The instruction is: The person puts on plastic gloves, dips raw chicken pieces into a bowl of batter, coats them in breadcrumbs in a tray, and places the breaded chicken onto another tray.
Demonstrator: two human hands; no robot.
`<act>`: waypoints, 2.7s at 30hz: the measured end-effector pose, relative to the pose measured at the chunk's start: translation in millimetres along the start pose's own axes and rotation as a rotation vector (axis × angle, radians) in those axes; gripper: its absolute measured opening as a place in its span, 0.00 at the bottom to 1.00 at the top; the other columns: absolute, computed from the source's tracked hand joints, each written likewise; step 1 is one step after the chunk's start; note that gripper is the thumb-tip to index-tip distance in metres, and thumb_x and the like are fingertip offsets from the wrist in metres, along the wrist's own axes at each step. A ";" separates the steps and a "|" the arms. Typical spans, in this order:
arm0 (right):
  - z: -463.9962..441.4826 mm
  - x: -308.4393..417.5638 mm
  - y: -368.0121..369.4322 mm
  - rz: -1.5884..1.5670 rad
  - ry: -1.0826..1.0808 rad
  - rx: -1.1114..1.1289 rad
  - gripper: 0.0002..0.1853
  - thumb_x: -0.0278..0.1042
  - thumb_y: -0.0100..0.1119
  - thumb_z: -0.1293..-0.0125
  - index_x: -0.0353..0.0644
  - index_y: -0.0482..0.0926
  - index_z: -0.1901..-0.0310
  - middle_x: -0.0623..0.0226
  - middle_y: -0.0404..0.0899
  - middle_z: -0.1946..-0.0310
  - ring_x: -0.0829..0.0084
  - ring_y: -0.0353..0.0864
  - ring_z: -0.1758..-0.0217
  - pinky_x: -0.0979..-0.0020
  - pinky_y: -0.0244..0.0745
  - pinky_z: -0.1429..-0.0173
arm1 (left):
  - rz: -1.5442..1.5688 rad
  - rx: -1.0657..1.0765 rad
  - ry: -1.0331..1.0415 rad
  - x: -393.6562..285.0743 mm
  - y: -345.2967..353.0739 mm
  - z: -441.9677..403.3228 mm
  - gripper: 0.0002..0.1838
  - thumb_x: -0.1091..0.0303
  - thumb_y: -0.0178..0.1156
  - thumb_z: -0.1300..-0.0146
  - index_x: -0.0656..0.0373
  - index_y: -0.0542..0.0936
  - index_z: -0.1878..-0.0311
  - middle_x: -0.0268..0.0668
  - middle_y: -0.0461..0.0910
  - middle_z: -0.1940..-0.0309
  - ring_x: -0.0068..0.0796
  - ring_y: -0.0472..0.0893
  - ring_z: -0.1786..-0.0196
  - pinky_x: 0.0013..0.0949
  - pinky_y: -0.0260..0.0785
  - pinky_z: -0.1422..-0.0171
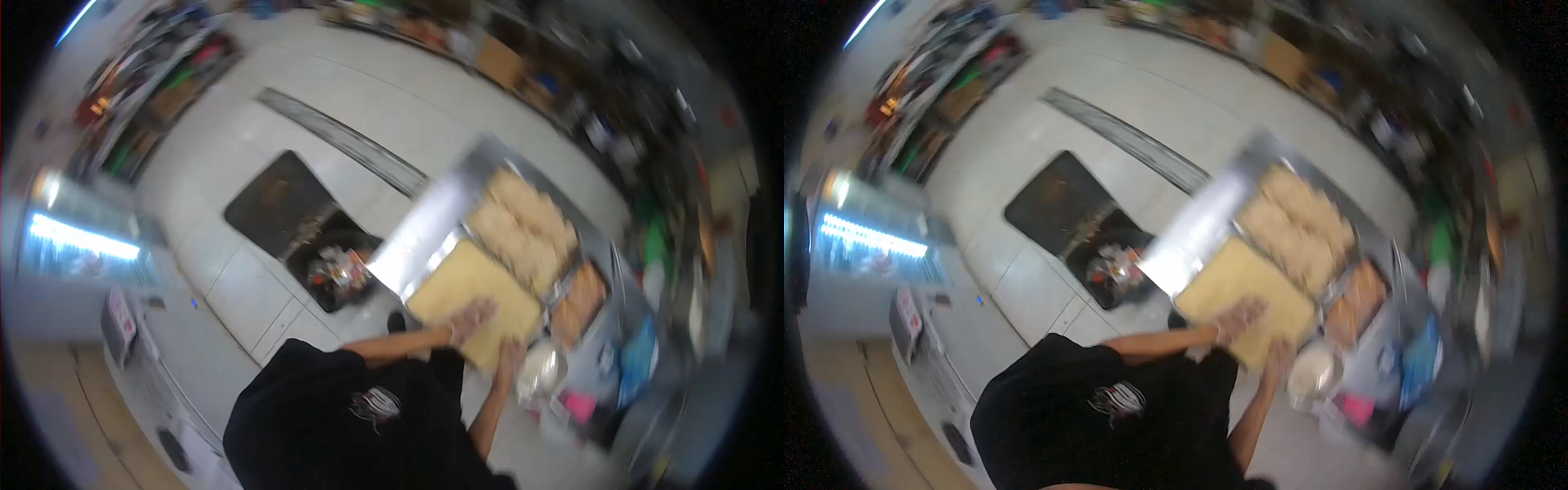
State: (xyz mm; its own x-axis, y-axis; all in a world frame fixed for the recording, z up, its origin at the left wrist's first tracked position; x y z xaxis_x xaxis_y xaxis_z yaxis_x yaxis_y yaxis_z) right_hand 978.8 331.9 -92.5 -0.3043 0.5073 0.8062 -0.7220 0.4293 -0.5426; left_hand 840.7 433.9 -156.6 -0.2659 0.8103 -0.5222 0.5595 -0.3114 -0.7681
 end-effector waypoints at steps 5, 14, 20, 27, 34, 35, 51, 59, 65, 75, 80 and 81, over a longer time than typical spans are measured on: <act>-19.2 -27.5 11.0 0.161 -0.190 -0.266 0.18 0.38 0.54 0.38 0.34 0.72 0.52 0.52 0.77 0.59 0.57 0.76 0.55 0.61 0.70 0.49 | -0.167 0.379 0.003 -22.7 19.9 -14.6 0.30 0.73 0.42 0.40 0.67 0.56 0.33 0.50 0.52 0.31 0.44 0.47 0.27 0.46 0.33 0.23; -39.6 -84.9 61.0 0.104 0.193 -0.347 0.17 0.45 0.58 0.41 0.37 0.74 0.62 0.58 0.79 0.67 0.61 0.79 0.63 0.61 0.74 0.55 | 0.025 0.225 -0.079 19.0 -64.0 -6.9 0.42 0.72 0.49 0.50 0.67 0.47 0.30 0.53 0.41 0.28 0.52 0.40 0.26 0.45 0.31 0.24; -41.0 -2.4 81.5 -0.191 0.325 0.039 0.26 0.47 0.65 0.45 0.31 0.72 0.55 0.60 0.80 0.63 0.64 0.79 0.61 0.63 0.73 0.54 | 0.286 -0.223 -0.273 27.6 -98.9 23.5 0.41 0.70 0.49 0.48 0.66 0.46 0.29 0.53 0.44 0.29 0.50 0.42 0.26 0.45 0.32 0.24; -28.8 49.8 47.6 0.229 -0.081 -0.088 0.22 0.40 0.71 0.54 0.37 0.74 0.60 0.61 0.78 0.70 0.70 0.77 0.66 0.67 0.73 0.61 | 0.245 -0.238 -0.304 31.1 -124.6 41.0 0.43 0.66 0.52 0.45 0.66 0.44 0.29 0.52 0.43 0.28 0.49 0.43 0.26 0.44 0.35 0.24; -50.6 90.3 -8.8 0.153 0.064 0.077 0.18 0.38 0.71 0.54 0.39 0.77 0.64 0.67 0.77 0.73 0.79 0.75 0.72 0.71 0.71 0.69 | 0.501 -0.319 -0.305 44.0 -148.6 44.1 0.47 0.41 0.46 0.40 0.65 0.44 0.29 0.49 0.42 0.28 0.46 0.40 0.25 0.43 0.29 0.24; -63.2 96.5 -6.0 0.152 0.047 0.075 0.18 0.38 0.71 0.54 0.39 0.77 0.64 0.67 0.77 0.73 0.79 0.75 0.72 0.71 0.71 0.69 | 0.528 -0.312 -0.303 45.5 -153.5 42.8 0.47 0.41 0.47 0.41 0.65 0.44 0.29 0.49 0.42 0.28 0.45 0.39 0.25 0.43 0.29 0.24; -92.0 40.1 68.8 0.344 -0.104 -0.436 0.15 0.44 0.54 0.40 0.41 0.76 0.59 0.55 0.78 0.61 0.57 0.77 0.56 0.59 0.71 0.53 | 0.373 -0.153 -0.115 42.9 -131.9 -128.2 0.41 0.75 0.45 0.49 0.66 0.47 0.29 0.47 0.44 0.27 0.42 0.43 0.25 0.38 0.32 0.24; -92.1 -69.1 -115.7 0.314 -0.082 -0.744 0.15 0.42 0.54 0.40 0.41 0.79 0.58 0.57 0.79 0.62 0.60 0.79 0.58 0.62 0.73 0.54 | 0.081 0.264 -0.134 63.5 -32.2 -188.7 0.46 0.63 0.52 0.55 0.69 0.49 0.30 0.54 0.43 0.29 0.52 0.40 0.26 0.47 0.31 0.24; -155.2 -31.7 -145.0 0.527 0.334 -0.246 0.27 0.56 0.61 0.49 0.39 0.80 0.56 0.54 0.79 0.56 0.61 0.79 0.52 0.65 0.75 0.49 | 0.177 -0.009 -0.003 -4.6 -92.0 -58.7 0.43 0.73 0.50 0.55 0.71 0.50 0.31 0.56 0.46 0.29 0.53 0.42 0.26 0.46 0.31 0.24; -179.2 -46.4 -171.1 0.474 0.249 -0.304 0.21 0.44 0.65 0.51 0.42 0.80 0.56 0.56 0.80 0.55 0.61 0.79 0.49 0.64 0.76 0.47 | 0.149 -0.173 -0.382 -127.7 -64.9 4.8 0.45 0.79 0.51 0.59 0.67 0.51 0.30 0.54 0.57 0.33 0.51 0.61 0.32 0.41 0.53 0.29; -189.5 -92.0 -173.1 0.092 0.087 -0.248 0.19 0.43 0.64 0.48 0.41 0.80 0.57 0.55 0.80 0.56 0.63 0.80 0.52 0.63 0.77 0.51 | 0.387 -0.117 -0.382 -193.0 -35.7 -53.3 0.48 0.83 0.44 0.61 0.61 0.47 0.29 0.47 0.49 0.29 0.42 0.50 0.27 0.42 0.45 0.26; -178.7 -76.4 -186.6 0.076 0.229 -0.080 0.17 0.41 0.60 0.44 0.40 0.80 0.56 0.54 0.80 0.56 0.62 0.80 0.52 0.61 0.77 0.51 | 0.439 -0.102 -0.389 -202.0 -28.3 -63.7 0.49 0.83 0.43 0.62 0.60 0.46 0.28 0.44 0.47 0.28 0.39 0.47 0.26 0.43 0.42 0.25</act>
State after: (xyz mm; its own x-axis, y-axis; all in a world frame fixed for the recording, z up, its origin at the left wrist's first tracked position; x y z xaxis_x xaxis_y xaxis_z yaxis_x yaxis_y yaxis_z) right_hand 1247.9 346.6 -94.9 -0.2002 0.6928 0.6928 -0.6483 0.4365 -0.6239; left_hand 928.6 310.7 -5.8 -0.2497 0.3689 -0.8953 0.7498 -0.5114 -0.4198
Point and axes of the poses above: each hand's wrist, its own z-axis away from the middle knuckle, its own y-axis out of the palm, x = y × z, the point moved 4 cm from there along -z, towards the middle knuckle
